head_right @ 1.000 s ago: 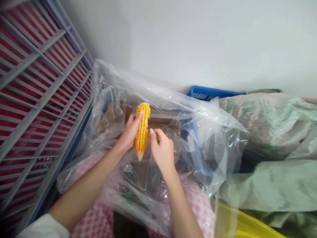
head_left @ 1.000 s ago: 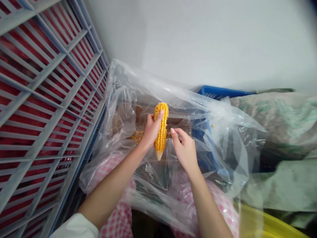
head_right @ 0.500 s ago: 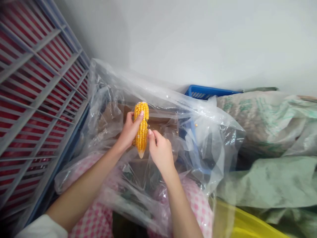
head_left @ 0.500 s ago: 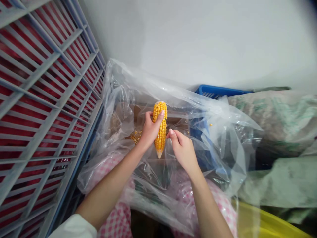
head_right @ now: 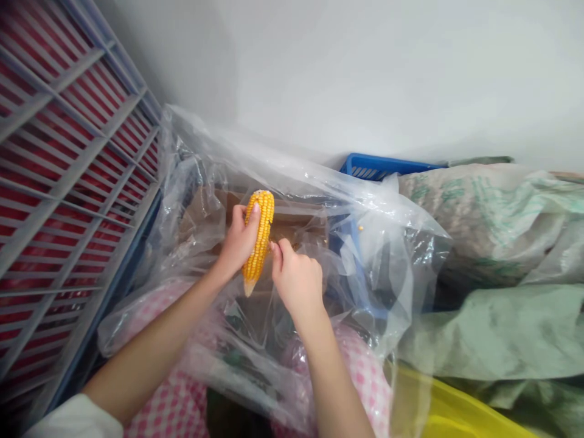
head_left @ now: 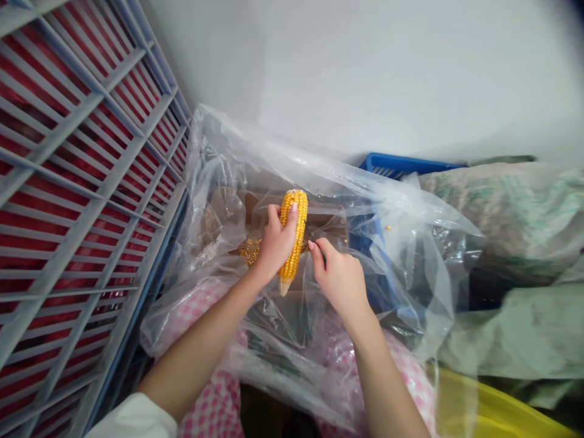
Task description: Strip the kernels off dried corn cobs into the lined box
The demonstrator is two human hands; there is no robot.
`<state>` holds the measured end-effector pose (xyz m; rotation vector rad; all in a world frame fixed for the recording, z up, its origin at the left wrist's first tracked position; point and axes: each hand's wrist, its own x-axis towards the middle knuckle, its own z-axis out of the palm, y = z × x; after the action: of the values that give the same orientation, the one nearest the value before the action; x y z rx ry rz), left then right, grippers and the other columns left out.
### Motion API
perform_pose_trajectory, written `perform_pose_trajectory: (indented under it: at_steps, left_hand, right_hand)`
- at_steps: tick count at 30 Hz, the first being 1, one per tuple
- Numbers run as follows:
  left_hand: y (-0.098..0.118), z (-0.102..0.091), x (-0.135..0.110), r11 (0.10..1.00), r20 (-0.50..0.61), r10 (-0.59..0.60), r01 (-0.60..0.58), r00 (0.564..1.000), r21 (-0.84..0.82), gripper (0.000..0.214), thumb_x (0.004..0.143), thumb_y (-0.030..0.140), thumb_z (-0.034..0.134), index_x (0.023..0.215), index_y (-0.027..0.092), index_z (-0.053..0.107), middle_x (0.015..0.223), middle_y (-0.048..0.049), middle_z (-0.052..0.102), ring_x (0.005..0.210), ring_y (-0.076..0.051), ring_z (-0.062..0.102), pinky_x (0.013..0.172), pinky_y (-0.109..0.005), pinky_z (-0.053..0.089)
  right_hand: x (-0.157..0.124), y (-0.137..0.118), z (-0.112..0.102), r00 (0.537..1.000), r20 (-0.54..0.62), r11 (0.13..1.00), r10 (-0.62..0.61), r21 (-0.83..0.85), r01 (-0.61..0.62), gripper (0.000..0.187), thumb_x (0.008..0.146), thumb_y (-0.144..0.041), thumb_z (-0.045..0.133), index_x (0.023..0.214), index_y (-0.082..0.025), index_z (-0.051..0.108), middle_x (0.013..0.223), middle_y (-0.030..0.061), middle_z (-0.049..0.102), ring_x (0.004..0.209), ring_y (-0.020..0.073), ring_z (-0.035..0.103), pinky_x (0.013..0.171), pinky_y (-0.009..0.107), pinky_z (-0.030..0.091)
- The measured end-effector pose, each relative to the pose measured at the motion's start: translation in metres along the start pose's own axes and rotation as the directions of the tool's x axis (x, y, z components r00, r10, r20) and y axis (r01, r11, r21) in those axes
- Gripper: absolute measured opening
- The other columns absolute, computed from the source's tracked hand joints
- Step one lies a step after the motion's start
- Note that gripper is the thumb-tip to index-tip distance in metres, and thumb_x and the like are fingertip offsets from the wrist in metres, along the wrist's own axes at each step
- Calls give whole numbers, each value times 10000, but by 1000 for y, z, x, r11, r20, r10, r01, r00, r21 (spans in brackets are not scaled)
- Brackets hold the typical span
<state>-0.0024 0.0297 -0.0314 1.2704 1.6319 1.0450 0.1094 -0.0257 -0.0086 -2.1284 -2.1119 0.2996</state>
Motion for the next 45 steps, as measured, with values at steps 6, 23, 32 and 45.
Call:
perform_pose_trajectory:
  at_steps: [6, 23, 32, 45]
  left_hand:
    - [-2, 4, -1, 1000, 31, 0, -1, 1000, 30, 295, 837, 522, 368, 810, 229, 373, 720, -5, 525, 697, -170, 545, 637, -270, 356]
    - [-3, 10, -9, 985, 66, -138, 144, 988, -97, 289, 848, 491, 377, 769, 216, 341, 709, 13, 483, 655, -125, 505, 604, -249, 355]
    - [1, 9, 1, 922, -31, -203, 181, 979, -342, 357, 816, 539, 415, 935, 205, 374, 899, -28, 521, 796, -122, 540, 674, -235, 410]
    - [-13, 9, 2, 903, 6, -208, 195, 978, -383, 424, 758, 618, 438, 767, 194, 449, 707, 4, 484, 619, -99, 483, 570, -227, 390]
  right_hand:
    - [-2, -3, 1, 999, 39, 996, -16, -92, 20, 332, 926, -339, 283, 825, -175, 553, 535, 33, 583, 415, 115, 477, 481, 258, 111]
    - [-1, -8, 8, 999, 51, 1000, -4, -29, 5, 344, 930, -308, 239, 837, -165, 537, 580, 55, 607, 465, 148, 536, 475, 249, 176]
    - [-2, -10, 12, 986, -59, 868, 154, 485, -107, 420, 918, -431, 225, 732, -191, 516, 545, -18, 492, 482, 108, 425, 490, 214, 224]
    - [3, -18, 33, 993, -114, 998, -16, 56, 23, 352, 924, -301, 260, 775, -152, 542, 473, -38, 391, 389, 62, 236, 458, 232, 104]
